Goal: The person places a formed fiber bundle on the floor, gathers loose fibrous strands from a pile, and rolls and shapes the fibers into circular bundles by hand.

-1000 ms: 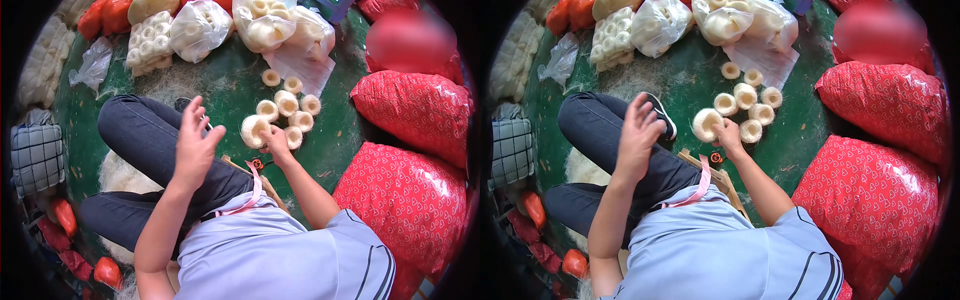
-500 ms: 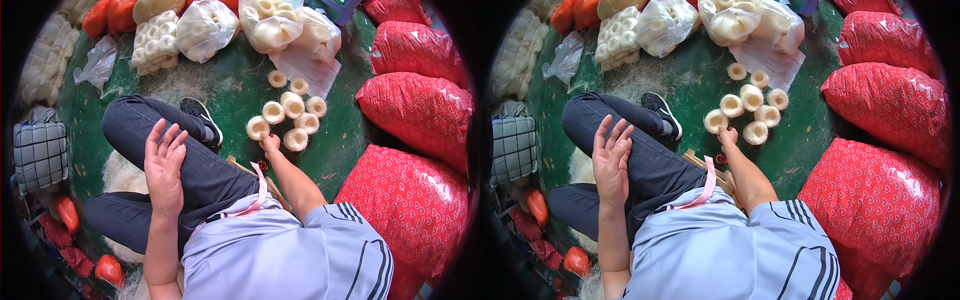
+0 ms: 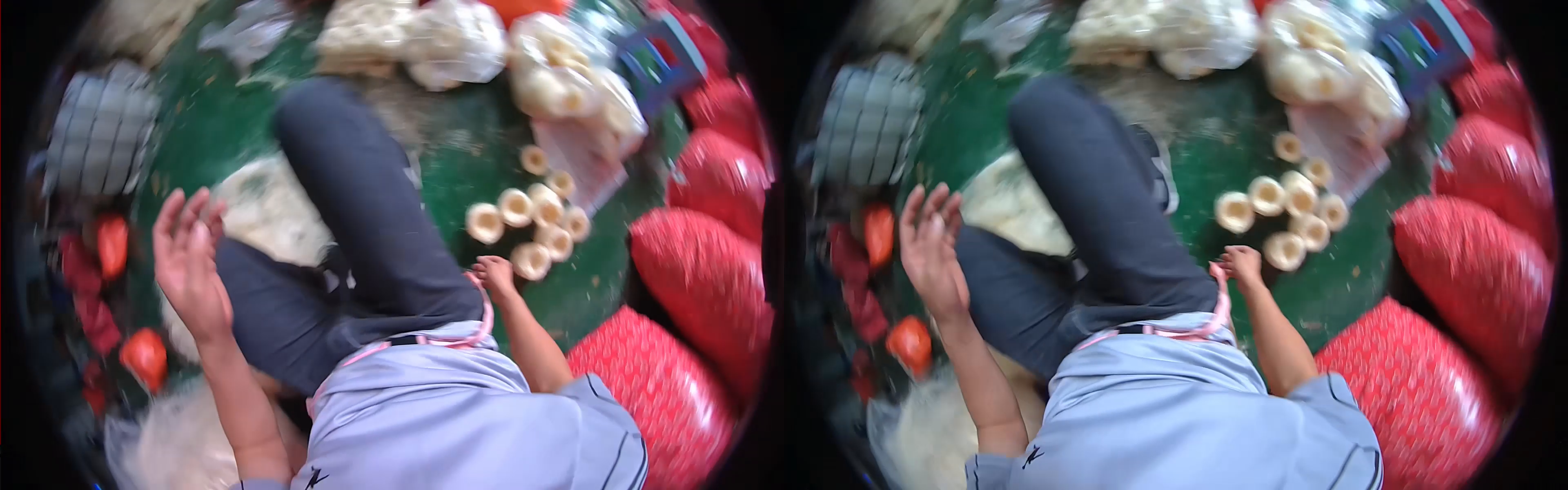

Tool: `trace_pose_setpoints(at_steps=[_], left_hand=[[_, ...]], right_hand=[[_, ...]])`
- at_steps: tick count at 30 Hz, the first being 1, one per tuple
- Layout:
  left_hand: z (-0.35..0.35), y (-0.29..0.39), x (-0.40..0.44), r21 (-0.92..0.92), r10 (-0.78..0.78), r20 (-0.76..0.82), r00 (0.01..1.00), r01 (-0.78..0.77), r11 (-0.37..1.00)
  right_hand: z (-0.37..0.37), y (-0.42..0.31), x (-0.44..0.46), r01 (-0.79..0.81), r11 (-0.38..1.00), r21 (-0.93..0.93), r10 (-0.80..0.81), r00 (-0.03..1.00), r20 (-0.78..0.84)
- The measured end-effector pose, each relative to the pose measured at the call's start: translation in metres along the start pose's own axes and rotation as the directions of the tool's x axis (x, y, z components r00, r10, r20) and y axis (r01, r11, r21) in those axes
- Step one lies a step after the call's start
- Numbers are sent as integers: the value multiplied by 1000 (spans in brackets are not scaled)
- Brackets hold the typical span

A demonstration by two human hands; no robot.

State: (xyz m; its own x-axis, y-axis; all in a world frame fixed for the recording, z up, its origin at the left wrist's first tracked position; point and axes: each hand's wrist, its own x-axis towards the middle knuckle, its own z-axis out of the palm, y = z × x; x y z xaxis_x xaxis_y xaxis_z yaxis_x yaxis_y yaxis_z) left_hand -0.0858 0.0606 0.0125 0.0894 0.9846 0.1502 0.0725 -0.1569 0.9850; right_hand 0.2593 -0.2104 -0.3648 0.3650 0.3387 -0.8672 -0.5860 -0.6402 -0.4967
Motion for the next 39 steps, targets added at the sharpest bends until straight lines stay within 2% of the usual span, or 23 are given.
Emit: trace_pose_setpoints(at_steps=[2, 3, 4, 5, 6, 8, 9, 10, 12, 13, 15, 17, 19, 21, 22, 24, 26, 30, 31, 34, 35, 38, 39], left_hand=[[-73, -5, 29, 135, 55, -199, 978, -28, 990], [-110, -11, 42, 96, 28, -288, 957, 0, 995], [-148, -22, 51, 31, -29, -335, 942, 42, 999], [-193, -48, 56, 79, -83, -329, 941, 115, 990], [-217, -67, 60, 85, -117, -360, 926, 157, 984], [-254, -122, 62, 194, -235, -402, 885, 333, 923], [-289, -178, 57, 251, -314, -330, 890, 403, 880], [-304, -221, 45, 375, -398, -325, 858, 503, 779], [-311, -298, 8, 659, -523, -317, 791, 580, 479], [-303, -321, -9, 746, -559, -316, 767, 565, 353], [-273, -345, -33, 833, -544, -307, 781, 497, 242], [-248, -353, -30, 882, -449, -303, 841, 426, 203], [-239, -375, -17, 918, -291, -300, 908, 358, 173], [-235, -377, 9, 930, -135, -305, 943, 325, 172], [-235, -375, 26, 921, -106, -311, 944, 327, 211], [-237, -365, 57, 873, -172, -335, 926, 374, 313], [-236, -366, 86, 857, -80, -323, 943, 328, 397], [-239, -376, 142, 853, -87, -319, 944, 326, 407], [-239, -381, 154, 859, -170, -291, 942, 335, 387], [-236, -412, 182, 939, -366, -187, 912, 276, 207], [-230, -426, 179, 941, -293, -215, 932, 278, 192], [-224, -427, 189, 925, -601, -169, 781, 336, 176], [-220, -413, 184, 927, -547, -169, 820, 321, 195]], right_hand=[[17, -47, -23, 130, 991, -45, -125, 987, 100], [36, -85, -52, 217, 969, -123, -210, 975, 68], [42, -102, -54, 310, 947, -86, -304, 949, 82], [45, -119, -57, 429, 900, -75, -427, 903, 41], [32, -141, -39, 528, 849, -30, -516, 840, 168], [78, -212, -108, 748, 656, -102, -744, 663, 81], [93, -238, -128, 817, 562, -127, -819, 571, 50], [107, -261, -142, 877, 455, -152, -886, 463, 21], [122, -300, -157, 930, 358, -80, -930, 363, 56], [140, -314, -174, 929, 360, -85, -928, 366, 65], [171, -331, -199, 942, 321, -96, -932, 332, 147], [194, -336, -200, 958, 270, -98, -917, 287, 278], [239, -329, -217, 939, 289, -185, -862, 339, 378], [274, -324, -224, 930, 233, -284, -768, 355, 533], [296, -317, -233, 939, 205, -277, -748, 333, 575], [327, -310, -237, 922, 271, -276, -693, 386, 609], [354, -306, -244, 925, 246, -291, -640, 380, 668], [396, -303, -250, 921, 144, -361, -526, 381, 760], [405, -302, -250, 918, 131, -374, -519, 385, 763], [427, -304, -243, 903, 1, -430, -403, 394, 826], [437, -302, -241, 900, -9, -437, -392, 398, 829], [480, -300, -222, 892, -156, -424, -256, 378, 890], [496, -301, -203, 842, -133, -522, -192, 495, 847]])
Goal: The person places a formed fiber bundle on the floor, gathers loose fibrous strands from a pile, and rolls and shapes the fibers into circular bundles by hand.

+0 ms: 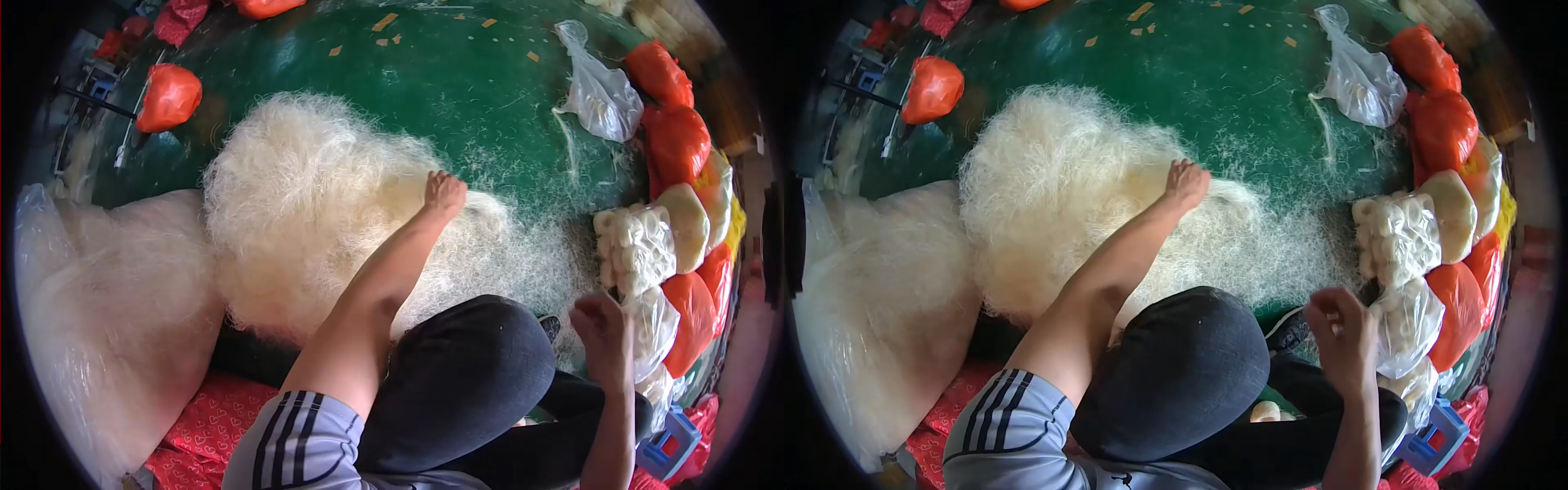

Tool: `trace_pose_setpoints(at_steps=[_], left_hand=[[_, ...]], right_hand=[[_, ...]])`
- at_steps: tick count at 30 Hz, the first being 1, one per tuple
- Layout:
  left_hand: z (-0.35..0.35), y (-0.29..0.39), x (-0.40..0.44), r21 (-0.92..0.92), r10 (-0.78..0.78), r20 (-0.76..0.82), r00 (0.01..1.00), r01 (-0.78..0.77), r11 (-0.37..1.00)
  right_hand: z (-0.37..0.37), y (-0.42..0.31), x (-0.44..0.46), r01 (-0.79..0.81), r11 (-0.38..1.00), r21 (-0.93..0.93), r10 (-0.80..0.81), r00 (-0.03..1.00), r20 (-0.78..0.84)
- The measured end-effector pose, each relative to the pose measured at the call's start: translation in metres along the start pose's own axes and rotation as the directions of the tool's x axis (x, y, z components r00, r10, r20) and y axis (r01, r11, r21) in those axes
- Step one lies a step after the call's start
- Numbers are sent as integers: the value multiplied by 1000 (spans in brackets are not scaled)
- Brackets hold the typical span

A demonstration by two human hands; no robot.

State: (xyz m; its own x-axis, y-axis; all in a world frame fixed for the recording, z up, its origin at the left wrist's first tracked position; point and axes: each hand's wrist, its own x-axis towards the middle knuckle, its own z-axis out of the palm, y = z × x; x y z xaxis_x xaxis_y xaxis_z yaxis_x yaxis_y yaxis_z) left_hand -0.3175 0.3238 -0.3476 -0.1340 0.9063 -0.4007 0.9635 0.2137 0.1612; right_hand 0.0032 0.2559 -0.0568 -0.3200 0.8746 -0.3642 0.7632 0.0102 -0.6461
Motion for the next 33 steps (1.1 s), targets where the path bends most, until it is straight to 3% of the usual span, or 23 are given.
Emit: trace_pose_setpoints(at_steps=[2, 3, 4, 6, 8, 9, 10, 11, 12, 13, 14, 15, 16, 21, 23, 30, 33], left_hand=[[2, 9, -27, -108, 62, -315, 947, -101, 989], [3, 13, -39, -145, 80, -467, 881, -166, 975], [2, 17, -54, -185, 83, -536, 840, -213, 959], [2, 21, -81, -254, 74, -665, 743, -318, 914], [5, 18, -95, -371, 58, -658, 750, -391, 842], [7, 16, -102, -426, 53, -653, 755, -425, 798], [20, 10, -101, -511, 9, -597, 802, -389, 767], [6, 1, -114, -491, 17, -650, 760, -437, 753], [1, -7, -123, -483, -98, -741, 664, -426, 765], [-2, -18, -131, -639, -308, -679, 667, -331, 694], [-4, -30, -142, -770, -484, -579, 656, -246, 588], [9, -46, -142, -776, -612, -584, 533, -146, 613], [18, -59, -144, -780, -603, -535, 593, -71, 622], [43, -47, -133, -794, -585, -251, 771, 181, 580], [43, -40, -128, -796, -598, -165, 784, 253, 550], [47, -14, -117, -729, -657, -290, 696, 285, 623], [52, -16, -104, -741, -699, -258, 666, 328, 586]], right_hand=[[20, 20, 55, 14, 999, -34, -11, 996, 91], [38, 34, 81, 135, 984, -115, -129, 990, 52], [61, 48, 108, 249, 947, -201, -249, 968, 26], [105, 56, 154, 284, 939, -193, -268, 958, 104], [169, 75, 191, 421, 860, -288, -412, 906, 97], [194, 73, 199, 393, 893, -217, -364, 917, 165], [217, 71, 207, 235, 967, -103, -201, 943, 264], [239, 73, 210, 188, 982, -17, -180, 962, 206], [244, 64, 210, 107, 994, -17, -100, 964, 246], [247, 58, 210, 29, 999, -19, -22, 958, 285], [249, 57, 210, 19, 1000, 23, -23, 976, 217], [252, 58, 210, 10, 998, 64, -19, 989, 147], [254, 60, 210, 4, 995, 102, -12, 997, 77], [246, 74, 217, -15, 997, 76, 8, 996, 88], [245, 76, 219, -28, 998, 54, 24, 997, 73], [249, 80, 226, -35, 998, 54, 29, 993, 114], [244, 74, 224, -25, 999, 37, 21, 993, 119]])
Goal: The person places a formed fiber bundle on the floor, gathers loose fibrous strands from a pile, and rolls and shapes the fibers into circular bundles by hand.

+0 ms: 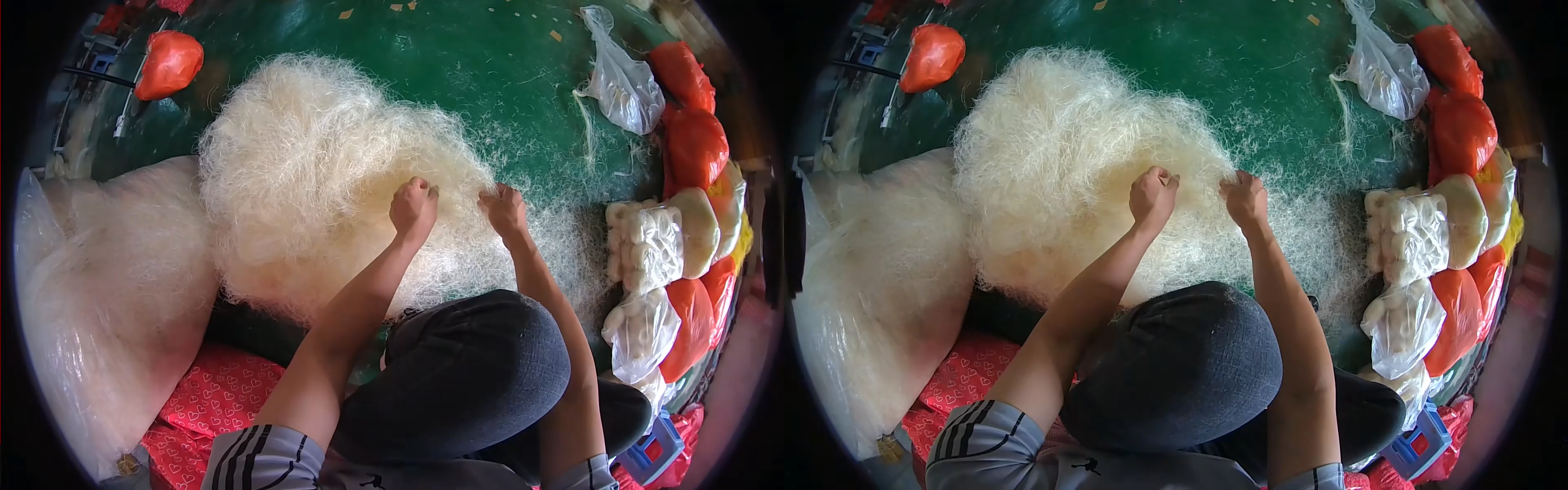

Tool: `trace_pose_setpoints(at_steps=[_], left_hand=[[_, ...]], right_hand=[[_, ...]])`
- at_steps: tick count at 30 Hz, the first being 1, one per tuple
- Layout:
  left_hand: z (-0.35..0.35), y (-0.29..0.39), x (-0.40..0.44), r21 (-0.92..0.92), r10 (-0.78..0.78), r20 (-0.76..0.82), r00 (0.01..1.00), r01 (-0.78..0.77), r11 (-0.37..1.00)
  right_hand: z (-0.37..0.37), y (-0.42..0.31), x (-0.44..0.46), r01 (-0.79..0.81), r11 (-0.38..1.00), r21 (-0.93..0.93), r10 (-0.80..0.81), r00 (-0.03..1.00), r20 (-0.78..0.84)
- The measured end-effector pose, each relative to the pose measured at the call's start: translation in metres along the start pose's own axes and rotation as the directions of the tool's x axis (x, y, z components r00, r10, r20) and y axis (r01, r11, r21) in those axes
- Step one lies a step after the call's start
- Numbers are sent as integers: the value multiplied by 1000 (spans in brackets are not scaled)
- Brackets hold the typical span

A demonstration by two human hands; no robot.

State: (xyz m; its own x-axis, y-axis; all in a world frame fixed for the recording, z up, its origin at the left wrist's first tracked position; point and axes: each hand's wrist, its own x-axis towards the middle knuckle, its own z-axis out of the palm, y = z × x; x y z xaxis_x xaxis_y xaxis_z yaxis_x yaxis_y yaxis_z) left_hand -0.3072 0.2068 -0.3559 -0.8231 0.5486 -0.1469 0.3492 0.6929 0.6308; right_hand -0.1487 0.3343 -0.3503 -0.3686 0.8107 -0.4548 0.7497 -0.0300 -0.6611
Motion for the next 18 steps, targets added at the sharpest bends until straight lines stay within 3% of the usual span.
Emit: trace_pose_setpoints(at_steps=[5, 7, 10, 11, 12, 14, 16, 18], left_hand=[[-15, -2, 9, -148, -79, 129, 989, 98, 984], [-27, -11, 11, -296, -47, 138, 989, 87, 951], [-49, -26, 18, -479, -67, 207, 976, 161, 863], [-73, -15, 15, -529, -140, 357, 924, 323, 785], [-91, -2, 12, -520, -122, 359, 925, 307, 797], [-115, 16, 8, -501, -84, 366, 927, 272, 821], [-125, 24, 7, -550, -64, 389, 919, 287, 784], [-133, 32, 5, -613, -75, 426, 902, 348, 709]], right_hand=[[-12, -17, -14, -33, 999, 3, 34, 999, -40], [-10, -10, -16, 107, 993, -52, -115, 974, -193], [-19, -31, -32, 341, 921, -187, -386, 858, -340], [-24, -50, -42, 416, 877, -240, -479, 797, -368], [-25, -68, -50, 446, 866, -227, -500, 796, -342], [-13, -86, -62, 566, 824, -20, -560, 810, -174], [-2, -104, -71, 583, 813, 13, -583, 813, 3], [12, -105, -73, 627, 776, -70, -631, 775, -47]])
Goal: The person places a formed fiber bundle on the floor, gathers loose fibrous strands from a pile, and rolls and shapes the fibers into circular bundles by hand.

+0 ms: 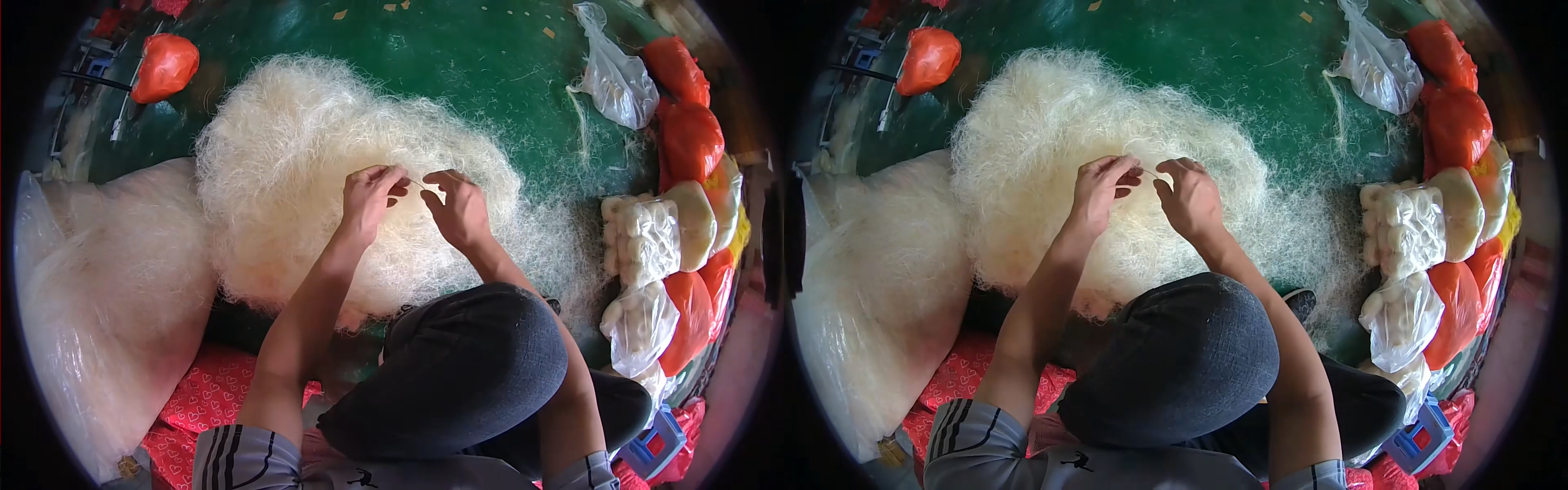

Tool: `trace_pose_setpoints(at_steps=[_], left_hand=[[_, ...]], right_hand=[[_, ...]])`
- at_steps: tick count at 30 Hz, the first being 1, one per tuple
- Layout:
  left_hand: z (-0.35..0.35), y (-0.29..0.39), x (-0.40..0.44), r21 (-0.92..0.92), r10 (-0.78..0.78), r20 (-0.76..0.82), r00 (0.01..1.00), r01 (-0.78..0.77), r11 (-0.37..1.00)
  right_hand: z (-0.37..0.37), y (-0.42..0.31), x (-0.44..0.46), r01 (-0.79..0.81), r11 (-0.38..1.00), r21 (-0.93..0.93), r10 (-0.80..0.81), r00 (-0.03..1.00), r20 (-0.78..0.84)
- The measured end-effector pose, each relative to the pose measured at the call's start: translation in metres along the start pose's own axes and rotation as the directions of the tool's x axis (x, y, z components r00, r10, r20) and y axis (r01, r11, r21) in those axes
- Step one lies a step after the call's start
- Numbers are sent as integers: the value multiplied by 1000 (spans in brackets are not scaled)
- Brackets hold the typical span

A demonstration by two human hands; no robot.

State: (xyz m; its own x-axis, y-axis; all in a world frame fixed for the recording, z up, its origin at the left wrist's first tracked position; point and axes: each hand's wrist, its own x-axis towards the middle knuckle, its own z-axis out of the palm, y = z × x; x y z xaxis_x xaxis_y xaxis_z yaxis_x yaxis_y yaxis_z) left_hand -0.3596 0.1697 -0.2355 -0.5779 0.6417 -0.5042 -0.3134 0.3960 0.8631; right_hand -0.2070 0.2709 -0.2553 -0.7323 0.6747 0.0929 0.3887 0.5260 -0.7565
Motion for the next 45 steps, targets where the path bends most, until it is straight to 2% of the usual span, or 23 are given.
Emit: trace_pose_setpoints(at_steps=[3, 5, 8, 11, 14, 17, 20, 21, 22, 23, 24, 25, 26, 27, 28, 29, 32, 33, 34, 36, 39, 42, 45], left_hand=[[0, -3, 3, -177, -53, 25, 998, 57, 982], [0, -5, 4, -177, -58, 25, 998, 62, 982], [3, -6, 4, -168, -74, 14, 997, 75, 983], [6, -6, 2, -159, -101, 15, 995, 102, 982], [8, -6, 1, -178, -146, 18, 989, 147, 973], [4, -10, 7, -221, -202, 4, 979, 198, 955], [-8, -30, 25, -279, -237, -12, 971, 224, 934], [-12, -35, 30, -284, -236, -32, 971, 218, 934], [-13, -40, 33, -290, -237, -49, 970, 213, 933], [-14, -41, 34, -285, -245, -59, 968, 219, 933], [-15, -41, 33, -276, -250, -74, 965, 221, 935], [-15, -41, 32, -265, -251, -68, 966, 225, 938], [-15, -40, 29, -255, -250, -67, 966, 225, 940], [-15, -39, 27, -250, -247, -73, 966, 222, 943], [-14, -39, 24, -238, -232, -84, 969, 206, 949], [-15, -40, 21, -223, -218, -95, 971, 193, 956], [-13, -40, 13, -171, -168, -139, 976, 144, 975], [-13, -42, 10, -150, -143, -147, 979, 121, 981], [-14, -43, 9, -129, -118, -155, 981, 98, 987], [-10, -40, 1, -72, -54, -170, 984, 42, 997], [-13, -39, -12, 46, 63, -208, 976, -55, 997], [-18, -38, -18, 180, 154, -226, 962, -114, 977], [-30, -45, -19, 258, 226, -205, 952, -170, 951]], right_hand=[[5, 0, 0, -152, 987, 49, 149, 987, 57], [-1, -7, -2, -269, 959, 84, 259, 959, 115], [-8, -10, -7, -262, 965, -30, 263, 960, 95], [-12, -13, -11, 17, 961, -276, -48, 993, -105], [-16, -15, -12, 115, 884, -453, -195, 972, -134], [-39, -24, -18, 87, 837, -540, -97, 995, 11], [-92, -34, -33, 142, 862, -487, -26, 971, 237], [-117, -34, -35, 129, 932, -340, -4, 938, 347], [-153, -53, -23, 80, 969, -235, 64, 835, 547], [-186, -48, -12, -137, 990, 41, 77, 755, 651], [-215, -26, -1, -381, 885, 267, 98, 714, 693], [-233, 1, 7, -472, 749, 464, 265, 857, 443], [-250, 28, 15, -387, 629, 674, 402, 904, 144], [-246, 46, 26, -402, 744, 534, 608, 737, -293], [-243, 131, 20, -606, 766, 217, 636, 664, -393], [-241, 213, 13, -777, 623, -87, 654, 579, -487], [-152, 154, 8, -767, 641, 40, 756, 621, -206], [-125, 149, 12, -795, 605, -42, 797, 604, 31], [-90, 160, 7, -733, 676, 81, 726, 681, 97], [-38, 179, 7, -640, 765, 75, 618, 762, 193], [8, 162, 17, -610, 771, 180, 541, 778, 319], [38, 148, 29, -622, 777, 96, 543, 739, 399], [36, 139, 35, -654, 748, -111, 631, 753, -186]])
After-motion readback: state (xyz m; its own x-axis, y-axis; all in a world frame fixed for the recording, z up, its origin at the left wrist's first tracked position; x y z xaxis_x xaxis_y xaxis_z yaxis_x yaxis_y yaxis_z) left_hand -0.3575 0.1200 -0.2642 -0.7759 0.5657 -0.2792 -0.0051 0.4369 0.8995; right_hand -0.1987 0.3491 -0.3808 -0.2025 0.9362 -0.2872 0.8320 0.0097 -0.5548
